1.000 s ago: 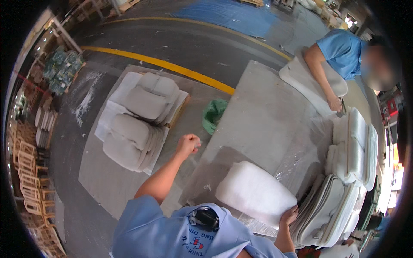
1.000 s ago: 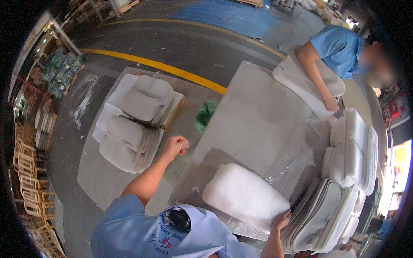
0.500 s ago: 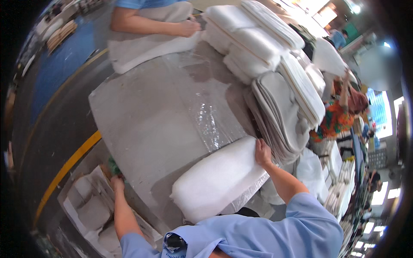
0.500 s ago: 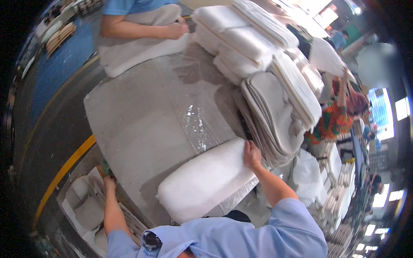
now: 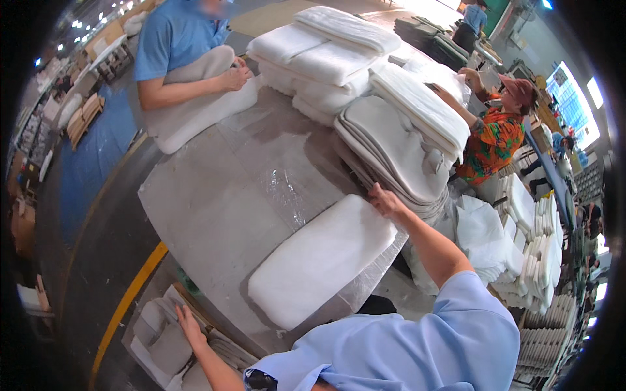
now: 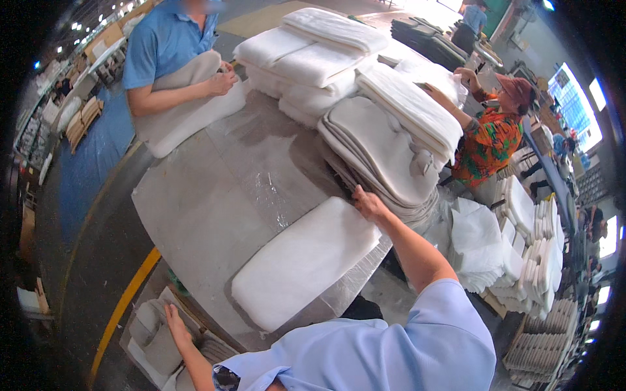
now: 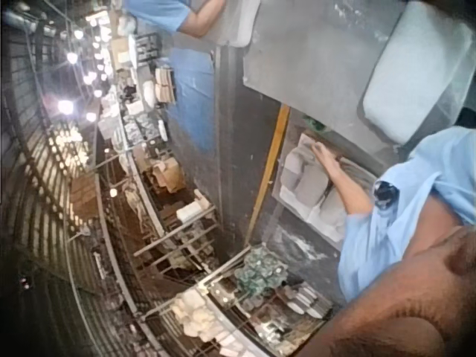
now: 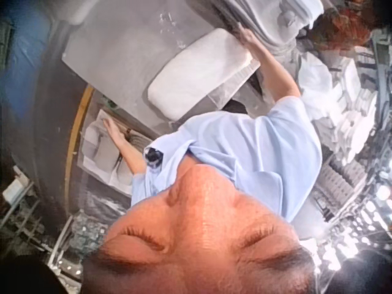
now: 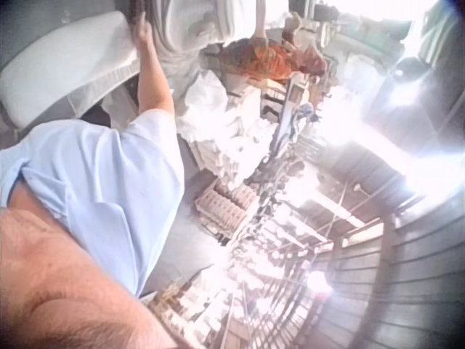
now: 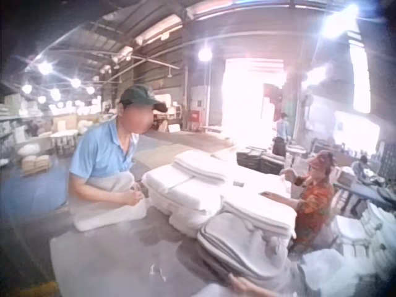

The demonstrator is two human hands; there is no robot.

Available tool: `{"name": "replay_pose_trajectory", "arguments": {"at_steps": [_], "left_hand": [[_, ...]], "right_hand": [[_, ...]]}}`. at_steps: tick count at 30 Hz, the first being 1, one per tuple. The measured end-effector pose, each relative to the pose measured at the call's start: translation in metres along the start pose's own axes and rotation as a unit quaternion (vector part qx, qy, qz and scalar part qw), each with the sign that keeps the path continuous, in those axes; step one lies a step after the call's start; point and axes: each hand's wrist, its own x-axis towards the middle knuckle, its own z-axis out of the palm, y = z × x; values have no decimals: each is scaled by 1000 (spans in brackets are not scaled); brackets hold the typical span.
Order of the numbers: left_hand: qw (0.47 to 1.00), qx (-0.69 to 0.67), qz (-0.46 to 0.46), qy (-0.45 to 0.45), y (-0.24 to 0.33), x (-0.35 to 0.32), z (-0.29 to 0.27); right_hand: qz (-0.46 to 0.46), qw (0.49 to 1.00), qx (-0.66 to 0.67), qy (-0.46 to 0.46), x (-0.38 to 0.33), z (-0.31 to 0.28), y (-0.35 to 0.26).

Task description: The person folds white foam cushions and inserts them into grey fabric covers at a work table. The person handles the cushions one at a time, aligns the edges, and places the finished items into a stack.

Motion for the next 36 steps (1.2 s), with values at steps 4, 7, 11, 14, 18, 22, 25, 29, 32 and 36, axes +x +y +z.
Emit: {"name": "replay_pose_trajectory", "arguments": {"at_steps": [4,7,11,14,18,22,25,29,32,36], "left_hand": [[981,-163,-7,-109,-4,-46,17],[977,-106,-19,-181,-3,-83,75],[956,-109,-23,-272,1,-126,142],[965,-94,-33,-241,10,-143,152],[978,-96,-70,-171,12,-156,143],[977,-139,-58,-152,14,-165,170],[978,-136,-76,-140,15,-170,187],[967,-168,-62,-182,20,-173,191],[969,-159,-77,-173,22,-168,185],[986,-82,-74,-122,21,-167,174]], "right_hand": [[-54,998,-17,-5,-5,-17,-13],[-19,996,-78,-40,-1,-14,-5],[-20,994,33,-104,-2,5,28],[-67,992,32,-99,2,-28,33],[-67,993,-11,-97,-27,-56,29],[-2,987,-77,-142,-56,-47,51],[35,993,-6,-115,-48,-35,63],[91,982,8,-165,-39,-39,62],[55,989,21,-135,-39,-61,62],[27,991,16,-130,-63,-83,50]]}}
